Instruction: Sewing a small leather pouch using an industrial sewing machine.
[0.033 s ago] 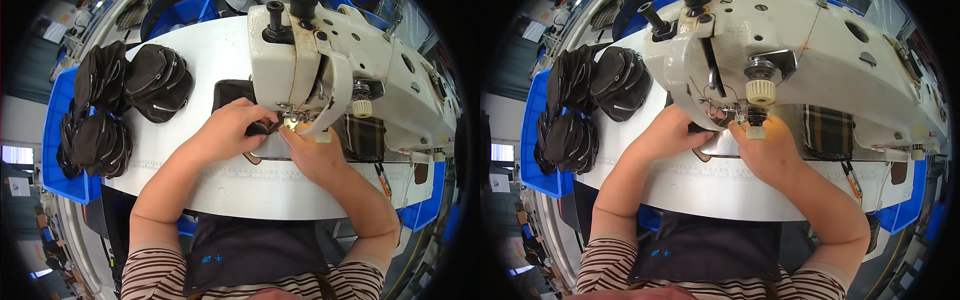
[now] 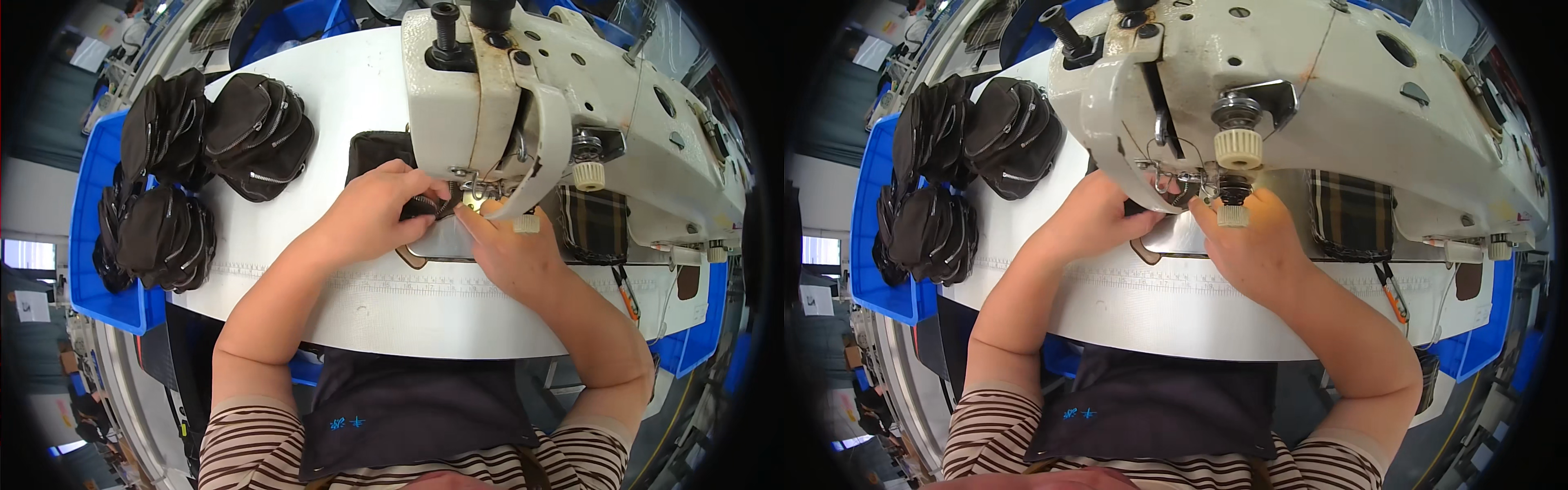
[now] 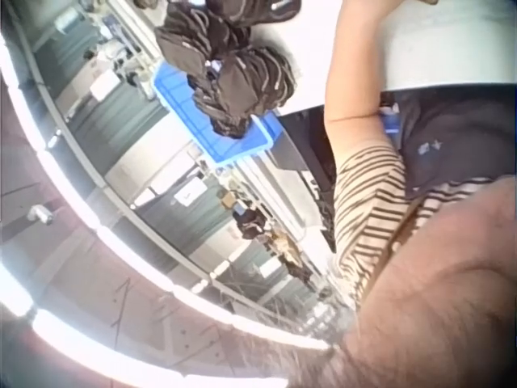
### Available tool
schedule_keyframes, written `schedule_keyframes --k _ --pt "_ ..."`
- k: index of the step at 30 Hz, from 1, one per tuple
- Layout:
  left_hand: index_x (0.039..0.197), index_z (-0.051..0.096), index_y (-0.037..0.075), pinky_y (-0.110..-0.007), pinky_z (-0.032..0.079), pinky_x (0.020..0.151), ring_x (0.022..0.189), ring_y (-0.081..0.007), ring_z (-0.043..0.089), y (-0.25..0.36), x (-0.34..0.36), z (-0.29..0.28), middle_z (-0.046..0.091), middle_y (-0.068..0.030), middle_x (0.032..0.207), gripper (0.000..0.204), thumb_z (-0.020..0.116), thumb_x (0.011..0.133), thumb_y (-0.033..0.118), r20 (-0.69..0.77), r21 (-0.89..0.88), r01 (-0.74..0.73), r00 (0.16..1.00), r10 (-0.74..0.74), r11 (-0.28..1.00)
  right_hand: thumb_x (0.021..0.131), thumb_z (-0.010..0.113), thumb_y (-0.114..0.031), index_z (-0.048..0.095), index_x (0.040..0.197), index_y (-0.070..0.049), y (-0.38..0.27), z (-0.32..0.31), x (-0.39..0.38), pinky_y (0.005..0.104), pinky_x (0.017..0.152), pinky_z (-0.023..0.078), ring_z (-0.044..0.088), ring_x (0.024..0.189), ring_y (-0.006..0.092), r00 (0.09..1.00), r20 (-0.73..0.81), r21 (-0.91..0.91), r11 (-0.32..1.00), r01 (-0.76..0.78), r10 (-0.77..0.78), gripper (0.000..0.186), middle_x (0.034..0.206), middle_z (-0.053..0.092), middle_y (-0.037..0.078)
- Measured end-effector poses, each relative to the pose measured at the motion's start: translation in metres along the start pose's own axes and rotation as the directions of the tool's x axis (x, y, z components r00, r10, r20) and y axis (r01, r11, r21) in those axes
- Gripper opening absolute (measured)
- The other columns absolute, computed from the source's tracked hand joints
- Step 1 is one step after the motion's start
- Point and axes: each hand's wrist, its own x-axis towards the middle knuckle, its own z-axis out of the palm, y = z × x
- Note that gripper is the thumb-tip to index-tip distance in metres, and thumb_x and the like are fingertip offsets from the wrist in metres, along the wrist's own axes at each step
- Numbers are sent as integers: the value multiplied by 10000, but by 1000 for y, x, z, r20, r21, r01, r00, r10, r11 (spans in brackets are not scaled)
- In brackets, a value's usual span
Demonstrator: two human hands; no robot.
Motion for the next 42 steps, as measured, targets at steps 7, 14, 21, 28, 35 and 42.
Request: schedule_keyframes --k 7,14,21,28,35,42 --pt "1145 697 115 -379 502 908 1018 -274 611 -12 1 6 666 -70 1064 259 735 890 134 53 -229 156 988 -147 961 743 753 -80 729 1191 -91 -11 -8 3 381 778 493 634 826 240 988 153 -7 1000 22 -21 449 906 630 36" --pt "1076 684 142 -414 463 959 1055 -278 599 -6 5 24 656 -27 1011 283 734 811 56 -35 105 -88 995 92 991 772 737 -82 729 1197 -107 -11 -8 3 381 711 519 642 820 228 992 127 23 1000 11 -13 425 866 618 22" --pt "976 715 153 -412 536 689 803 -267 687 -4 7 32 700 -27 908 323 856 688 118 -235 562 -236 874 426 793 761 743 -104 723 1214 -57 -10 -5 3 386 759 488 633 788 247 997 75 -49 998 33 -29 457 860 657 39" --pt "917 761 122 -363 567 857 957 -245 689 -7 9 29 737 0 1000 181 786 738 118 -172 391 -248 927 334 887 772 723 -98 729 1210 -32 -10 -7 -5 382 709 478 625 722 246 982 182 -7 999 44 -42 443 791 663 52" --pt "928 769 101 -370 557 874 931 -250 694 -6 11 26 735 -13 976 177 779 751 112 -111 362 -298 927 358 883 775 711 -100 720 1171 -8 -13 -10 0 374 687 476 648 753 228 987 143 17 997 75 -77 407 895 679 54" --pt "931 769 94 -383 556 866 935 -255 690 -7 13 23 727 -20 972 181 767 751 111 -57 337 -303 938 341 891 771 713 -106 718 1151 -8 -14 -11 0 382 679 473 641 773 226 984 166 22 998 54 -57 393 878 648 43"
